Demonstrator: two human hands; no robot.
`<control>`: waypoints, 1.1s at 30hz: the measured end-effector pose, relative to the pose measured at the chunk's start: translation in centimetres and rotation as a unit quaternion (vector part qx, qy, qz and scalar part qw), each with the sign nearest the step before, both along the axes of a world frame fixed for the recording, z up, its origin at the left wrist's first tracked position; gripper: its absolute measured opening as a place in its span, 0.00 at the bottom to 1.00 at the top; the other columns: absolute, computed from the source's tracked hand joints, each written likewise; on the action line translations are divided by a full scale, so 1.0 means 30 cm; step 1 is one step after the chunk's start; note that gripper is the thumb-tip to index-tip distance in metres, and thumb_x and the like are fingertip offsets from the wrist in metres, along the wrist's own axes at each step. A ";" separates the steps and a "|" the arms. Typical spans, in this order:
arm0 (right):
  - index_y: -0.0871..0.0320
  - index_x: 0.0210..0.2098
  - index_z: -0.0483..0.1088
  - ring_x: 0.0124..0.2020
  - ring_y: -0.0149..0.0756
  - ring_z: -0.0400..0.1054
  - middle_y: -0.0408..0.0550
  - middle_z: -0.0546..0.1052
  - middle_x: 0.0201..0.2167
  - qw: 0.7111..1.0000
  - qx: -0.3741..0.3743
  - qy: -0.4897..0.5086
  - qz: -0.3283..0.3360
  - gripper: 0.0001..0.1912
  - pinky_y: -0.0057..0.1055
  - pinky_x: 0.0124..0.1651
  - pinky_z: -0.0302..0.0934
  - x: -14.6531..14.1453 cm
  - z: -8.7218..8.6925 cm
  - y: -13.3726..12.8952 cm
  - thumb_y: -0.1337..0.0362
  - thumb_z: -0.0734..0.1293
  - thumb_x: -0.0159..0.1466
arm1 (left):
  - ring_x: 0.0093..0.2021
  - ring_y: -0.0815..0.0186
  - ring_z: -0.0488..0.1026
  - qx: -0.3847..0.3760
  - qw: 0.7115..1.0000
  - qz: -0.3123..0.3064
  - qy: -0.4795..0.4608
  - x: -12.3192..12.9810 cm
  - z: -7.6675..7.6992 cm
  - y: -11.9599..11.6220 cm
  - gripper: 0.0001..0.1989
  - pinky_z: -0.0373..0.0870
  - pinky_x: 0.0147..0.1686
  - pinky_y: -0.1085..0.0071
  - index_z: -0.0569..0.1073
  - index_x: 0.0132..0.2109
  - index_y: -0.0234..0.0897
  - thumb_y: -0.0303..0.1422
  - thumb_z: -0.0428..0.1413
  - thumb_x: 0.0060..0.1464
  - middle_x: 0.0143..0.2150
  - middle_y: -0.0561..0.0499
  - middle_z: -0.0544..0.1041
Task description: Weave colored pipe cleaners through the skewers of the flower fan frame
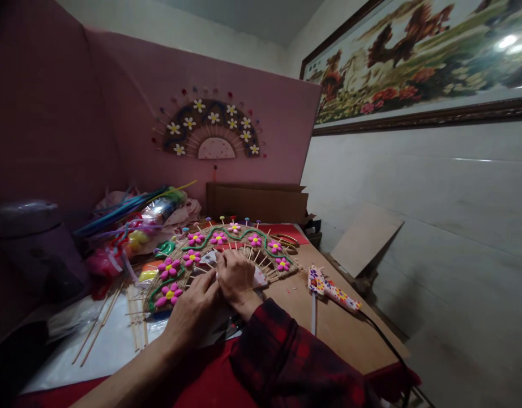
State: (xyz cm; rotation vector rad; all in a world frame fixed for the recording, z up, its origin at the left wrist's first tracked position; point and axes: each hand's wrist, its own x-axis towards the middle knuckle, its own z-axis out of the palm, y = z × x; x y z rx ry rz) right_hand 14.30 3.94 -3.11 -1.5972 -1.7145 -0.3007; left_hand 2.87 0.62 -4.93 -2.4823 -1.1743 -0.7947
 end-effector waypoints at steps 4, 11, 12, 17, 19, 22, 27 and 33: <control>0.58 0.26 0.67 0.26 0.29 0.63 0.44 0.72 0.25 1.000 0.012 0.024 0.016 0.20 0.24 0.30 0.49 0.006 -0.001 0.003 0.58 0.52 0.67 | 0.46 0.58 0.68 0.008 1.000 0.004 0.010 0.006 -0.001 -0.003 0.15 0.69 0.44 0.64 0.68 0.49 0.32 0.27 0.51 0.52 0.49 0.39 0.70; 0.58 0.26 0.67 0.25 0.29 0.64 0.43 0.73 0.23 0.996 -0.015 0.061 0.064 0.22 0.23 0.28 0.49 0.000 -0.001 -0.012 0.58 0.50 0.68 | 0.41 0.58 0.69 0.039 0.999 0.030 0.002 -0.013 0.054 -0.049 0.09 0.66 0.37 0.62 0.73 0.41 0.35 0.27 0.51 0.53 0.43 0.43 0.75; 0.58 0.26 0.67 0.25 0.29 0.64 0.44 0.73 0.23 0.996 -0.014 0.060 0.066 0.23 0.23 0.29 0.49 0.000 -0.002 -0.013 0.58 0.49 0.68 | 0.39 0.58 0.69 0.045 0.998 0.029 -0.016 -0.024 0.067 -0.052 0.08 0.65 0.36 0.62 0.73 0.38 0.36 0.27 0.51 0.53 0.39 0.44 0.75; 0.58 0.24 0.67 0.26 0.30 0.64 0.45 0.72 0.23 0.998 0.004 0.018 0.066 0.22 0.24 0.30 0.50 0.001 -0.001 -0.015 0.57 0.51 0.67 | 0.33 0.63 0.67 0.092 0.975 0.095 -0.180 -0.139 0.146 -0.007 0.09 0.62 0.35 0.67 0.73 0.30 0.37 0.29 0.48 0.54 0.27 0.49 0.72; 0.58 0.26 0.67 0.28 0.30 0.64 0.45 0.72 0.24 0.997 0.010 0.007 0.080 0.19 0.24 0.31 0.50 0.001 0.003 -0.020 0.59 0.53 0.67 | 0.32 0.62 0.67 0.101 0.943 0.179 -0.262 -0.200 0.175 0.030 0.09 0.61 0.34 0.68 0.72 0.29 0.36 0.33 0.49 0.54 0.27 0.49 0.71; 0.58 0.30 0.67 0.34 0.32 0.63 0.46 0.72 0.29 0.993 0.022 0.004 0.113 0.12 0.25 0.37 0.52 0.000 0.010 -0.030 0.62 0.56 0.64 | 0.36 0.60 0.68 0.031 0.911 0.236 -0.337 -0.279 0.192 0.093 0.09 0.62 0.37 0.66 0.72 0.32 0.36 0.34 0.50 0.52 0.31 0.47 0.73; 0.57 0.32 0.69 0.40 0.37 0.59 0.46 0.71 0.33 0.986 0.030 -0.043 0.160 0.06 0.31 0.44 0.51 -0.010 0.016 -0.043 0.62 0.62 0.60 | 0.33 0.62 0.72 -0.206 0.795 0.195 -0.537 -0.342 0.165 0.173 0.11 0.66 0.32 0.69 0.70 0.36 0.33 0.36 0.51 0.49 0.31 0.46 0.74; 0.56 0.32 0.69 0.40 0.40 0.57 0.48 0.69 0.35 0.983 -0.005 -0.084 0.163 0.09 0.34 0.44 0.50 -0.020 0.006 -0.044 0.57 0.65 0.57 | 0.18 0.68 0.69 -0.390 0.681 0.112 -0.609 -0.339 0.165 0.174 0.17 0.66 0.19 0.71 0.66 0.36 0.34 0.46 0.52 0.49 0.23 0.50 0.73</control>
